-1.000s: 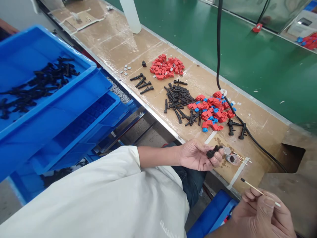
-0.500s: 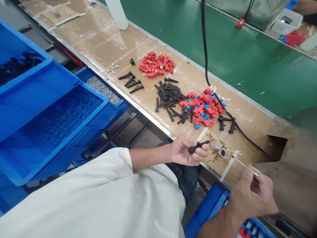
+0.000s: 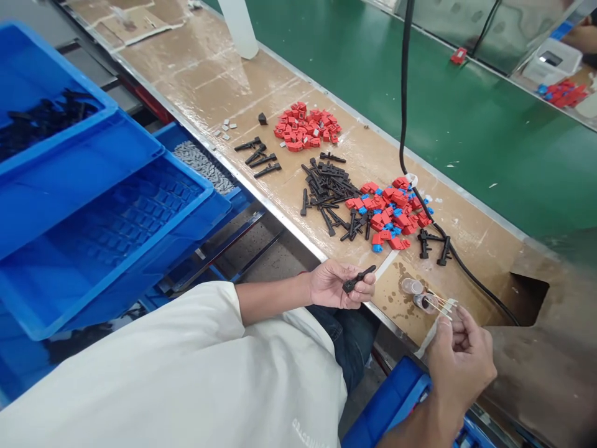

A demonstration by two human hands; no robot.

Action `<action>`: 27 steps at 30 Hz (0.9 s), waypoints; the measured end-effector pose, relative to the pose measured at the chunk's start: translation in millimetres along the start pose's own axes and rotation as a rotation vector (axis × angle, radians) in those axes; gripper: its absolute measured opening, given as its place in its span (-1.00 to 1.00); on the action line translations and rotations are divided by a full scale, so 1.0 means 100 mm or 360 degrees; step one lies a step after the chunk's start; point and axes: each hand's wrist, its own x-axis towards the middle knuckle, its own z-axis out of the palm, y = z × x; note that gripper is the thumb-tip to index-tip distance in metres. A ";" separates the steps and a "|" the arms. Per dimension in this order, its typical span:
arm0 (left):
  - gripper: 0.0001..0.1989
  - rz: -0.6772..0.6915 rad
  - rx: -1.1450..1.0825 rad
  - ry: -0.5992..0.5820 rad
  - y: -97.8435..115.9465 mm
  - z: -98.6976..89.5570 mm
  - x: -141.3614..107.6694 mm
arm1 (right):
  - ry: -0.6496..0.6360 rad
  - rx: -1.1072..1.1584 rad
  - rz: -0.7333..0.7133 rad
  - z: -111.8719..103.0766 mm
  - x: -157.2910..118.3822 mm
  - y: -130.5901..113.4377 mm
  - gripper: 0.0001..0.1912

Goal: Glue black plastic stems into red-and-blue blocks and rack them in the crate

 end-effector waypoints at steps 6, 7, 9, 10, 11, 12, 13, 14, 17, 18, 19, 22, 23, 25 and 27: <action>-0.75 0.0161 0.0081 0.0008 0.09 -0.14 -0.16 | 0.0240 -0.0021 -0.0242 -0.03 0.01 -0.42 -0.66; -0.75 0.0203 0.0091 0.0005 0.10 -0.16 -0.18 | 0.0125 -0.0019 -0.0386 0.05 0.01 -0.52 -0.71; -0.75 0.0290 0.0101 0.0010 0.13 -0.19 -0.21 | -0.0193 -0.0026 -0.0653 0.28 0.05 -0.70 -0.76; -0.76 0.0328 0.0104 0.0016 0.15 -0.20 -0.23 | -0.0316 -0.0061 -0.0730 0.44 0.09 -0.77 -0.76; -0.76 0.0359 0.0109 0.0021 0.18 -0.21 -0.24 | -0.0366 -0.0125 -0.0739 0.60 0.13 -0.83 -0.74; -0.77 0.0380 0.0116 0.0023 0.20 -0.20 -0.25 | -0.0369 -0.0222 -0.0707 0.76 0.18 -0.88 -0.72; -0.77 0.0391 0.0127 0.0021 0.21 -0.19 -0.27 | -0.0362 -0.0344 -0.0656 0.91 0.22 -0.92 -0.71; -0.77 0.0393 0.0138 0.0019 0.22 -0.17 -0.29 | -0.0363 -0.0472 -0.0596 1.02 0.26 -0.96 -0.70; -0.75 0.0371 0.0151 0.0066 0.15 -0.10 -0.38 | -0.0495 -0.0812 -0.0429 1.15 0.28 -1.07 -0.66; -0.74 0.0370 0.0150 0.0099 0.12 -0.09 -0.42 | -0.0572 -0.0881 -0.0380 1.14 0.25 -1.10 -0.65; -0.73 0.0379 0.0151 0.0137 0.09 -0.08 -0.45 | -0.0664 -0.0901 -0.0357 1.12 0.22 -1.13 -0.65; -0.68 0.0387 0.0143 0.0126 0.10 -0.12 -0.46 | -0.0848 -0.0834 -0.0415 1.12 0.19 -1.17 -0.64; -0.66 0.0351 0.0143 0.0118 0.11 -0.14 -0.44 | -0.0852 -0.0852 -0.0382 1.13 0.21 -1.17 -0.64; -0.64 0.0272 0.0161 0.0109 0.13 -0.14 -0.39 | -0.0876 -0.0896 -0.0309 1.14 0.24 -1.18 -0.64; -0.64 0.0225 0.0206 0.0105 0.13 -0.12 -0.37 | -0.0907 -0.0928 -0.0265 1.13 0.25 -1.20 -0.65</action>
